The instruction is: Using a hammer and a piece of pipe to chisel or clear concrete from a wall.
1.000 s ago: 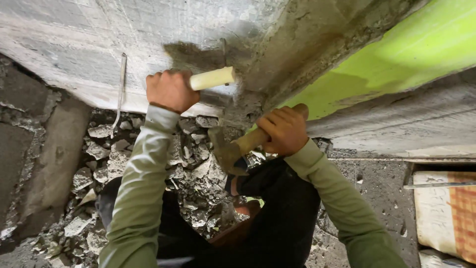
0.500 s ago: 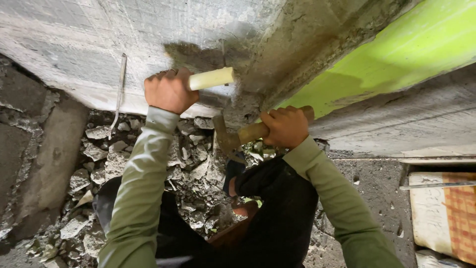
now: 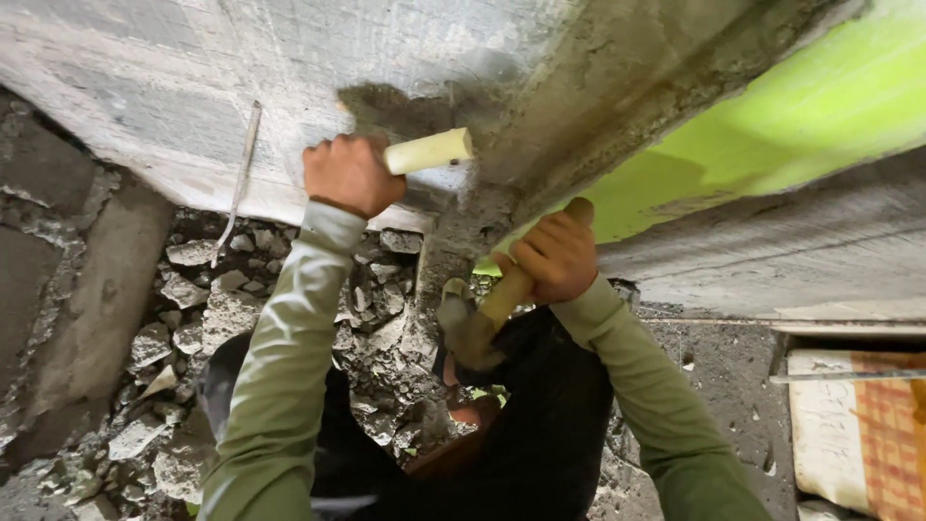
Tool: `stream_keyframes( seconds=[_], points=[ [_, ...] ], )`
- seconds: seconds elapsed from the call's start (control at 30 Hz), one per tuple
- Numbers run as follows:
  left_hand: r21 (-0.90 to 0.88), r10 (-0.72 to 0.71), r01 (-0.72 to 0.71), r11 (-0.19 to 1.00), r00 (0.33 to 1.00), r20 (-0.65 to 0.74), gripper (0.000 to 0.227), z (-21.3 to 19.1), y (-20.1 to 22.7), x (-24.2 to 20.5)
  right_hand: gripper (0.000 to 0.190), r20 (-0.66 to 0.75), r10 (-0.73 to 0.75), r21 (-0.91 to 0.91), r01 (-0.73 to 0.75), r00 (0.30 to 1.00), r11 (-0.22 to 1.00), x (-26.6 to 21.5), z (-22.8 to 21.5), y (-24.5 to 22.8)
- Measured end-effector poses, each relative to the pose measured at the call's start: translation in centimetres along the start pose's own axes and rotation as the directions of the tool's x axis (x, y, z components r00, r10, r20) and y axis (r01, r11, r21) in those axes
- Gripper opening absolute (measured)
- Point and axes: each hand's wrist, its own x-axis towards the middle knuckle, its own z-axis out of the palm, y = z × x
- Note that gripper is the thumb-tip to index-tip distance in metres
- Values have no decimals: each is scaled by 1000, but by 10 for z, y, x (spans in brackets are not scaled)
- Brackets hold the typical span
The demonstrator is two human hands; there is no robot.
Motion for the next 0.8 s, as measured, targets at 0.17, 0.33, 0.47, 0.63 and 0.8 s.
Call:
stream_keyframes(
  seconds=[0.17, 0.33, 0.47, 0.63, 0.8],
  points=[
    [-47, -43, 48, 998, 993, 107, 42, 1, 2, 3, 14, 98, 286, 21, -289, 953, 957, -17, 20, 2],
    [-43, -53, 58, 997, 994, 96, 42, -9, 7, 4, 28, 373, 573, -154, -560, 730, 814, -39, 21, 14],
    [-41, -80, 85, 996, 991, 103, 42, -7, 8, -1, 26, 202, 182, 237, -228, 962, 944, -19, 19, 9],
    [-43, -90, 92, 995, 995, 51, 46, 6, 11, -4, 39, 517, 679, -146, -728, 521, 670, -60, 35, 9],
    [-74, -86, 93, 993, 992, 91, 45, -13, 12, -4, 46, 446, 407, -22, -445, 797, 895, -57, 23, 7]
  ],
)
